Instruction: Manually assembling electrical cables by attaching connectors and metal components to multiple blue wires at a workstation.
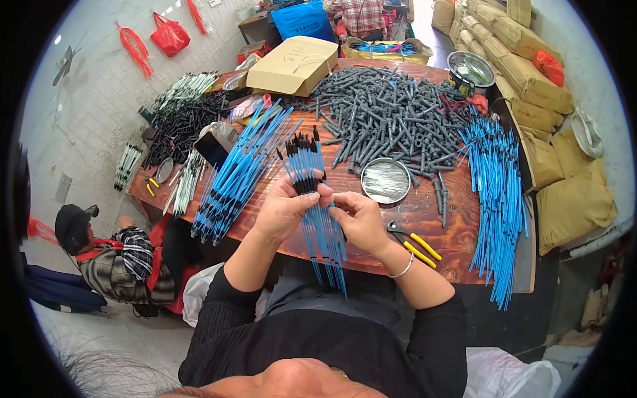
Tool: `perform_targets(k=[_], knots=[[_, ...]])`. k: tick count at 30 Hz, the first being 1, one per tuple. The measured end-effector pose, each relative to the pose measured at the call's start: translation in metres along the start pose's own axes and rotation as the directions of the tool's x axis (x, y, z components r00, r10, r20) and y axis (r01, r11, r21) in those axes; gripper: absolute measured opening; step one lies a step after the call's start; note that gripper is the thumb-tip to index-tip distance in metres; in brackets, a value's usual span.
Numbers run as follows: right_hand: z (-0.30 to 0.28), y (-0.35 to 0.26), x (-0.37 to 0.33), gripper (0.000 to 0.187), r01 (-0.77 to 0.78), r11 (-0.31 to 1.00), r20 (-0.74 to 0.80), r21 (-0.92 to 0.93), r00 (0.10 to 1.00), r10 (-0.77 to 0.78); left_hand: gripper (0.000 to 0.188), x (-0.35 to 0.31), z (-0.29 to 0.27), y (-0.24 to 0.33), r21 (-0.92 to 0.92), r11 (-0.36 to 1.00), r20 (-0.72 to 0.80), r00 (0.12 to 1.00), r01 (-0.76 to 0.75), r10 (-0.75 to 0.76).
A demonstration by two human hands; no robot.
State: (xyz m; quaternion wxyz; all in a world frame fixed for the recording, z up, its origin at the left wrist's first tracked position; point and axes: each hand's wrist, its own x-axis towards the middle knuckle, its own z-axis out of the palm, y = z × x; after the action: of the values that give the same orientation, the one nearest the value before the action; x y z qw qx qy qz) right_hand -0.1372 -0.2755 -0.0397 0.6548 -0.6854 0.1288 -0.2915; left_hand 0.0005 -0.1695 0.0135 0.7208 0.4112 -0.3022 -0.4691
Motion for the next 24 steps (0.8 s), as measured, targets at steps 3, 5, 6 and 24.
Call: perform_targets(k=[3, 5, 6, 24], knots=[[-0.004, -0.018, -0.005, 0.04, 0.135, 0.965, 0.165, -0.225, 0.981, -0.099, 0.022, -0.015, -0.004, 0.011, 0.038, 0.999, 0.07, 0.997, -0.037, 0.034], [-0.012, -0.021, -0.012, 0.045, 0.185, 0.934, 0.165, -0.304, 0.976, -0.14, 0.018, -0.027, 0.0, 0.029, 0.179, 0.984, 0.108, 0.994, -0.022, 0.002], [-0.015, -0.022, -0.018, 0.05, 0.231, 0.896, 0.164, -0.379, 0.97, -0.18, 0.016, -0.037, 0.005, 0.037, 0.247, 0.969, 0.124, 0.992, -0.013, -0.018], [0.041, 0.084, -0.153, 0.044, 0.383, 0.877, 0.235, -0.291, 0.917, -0.323, 0.017, -0.158, -0.016, -0.112, 0.241, 0.729, 0.743, 0.605, -0.641, 0.286]])
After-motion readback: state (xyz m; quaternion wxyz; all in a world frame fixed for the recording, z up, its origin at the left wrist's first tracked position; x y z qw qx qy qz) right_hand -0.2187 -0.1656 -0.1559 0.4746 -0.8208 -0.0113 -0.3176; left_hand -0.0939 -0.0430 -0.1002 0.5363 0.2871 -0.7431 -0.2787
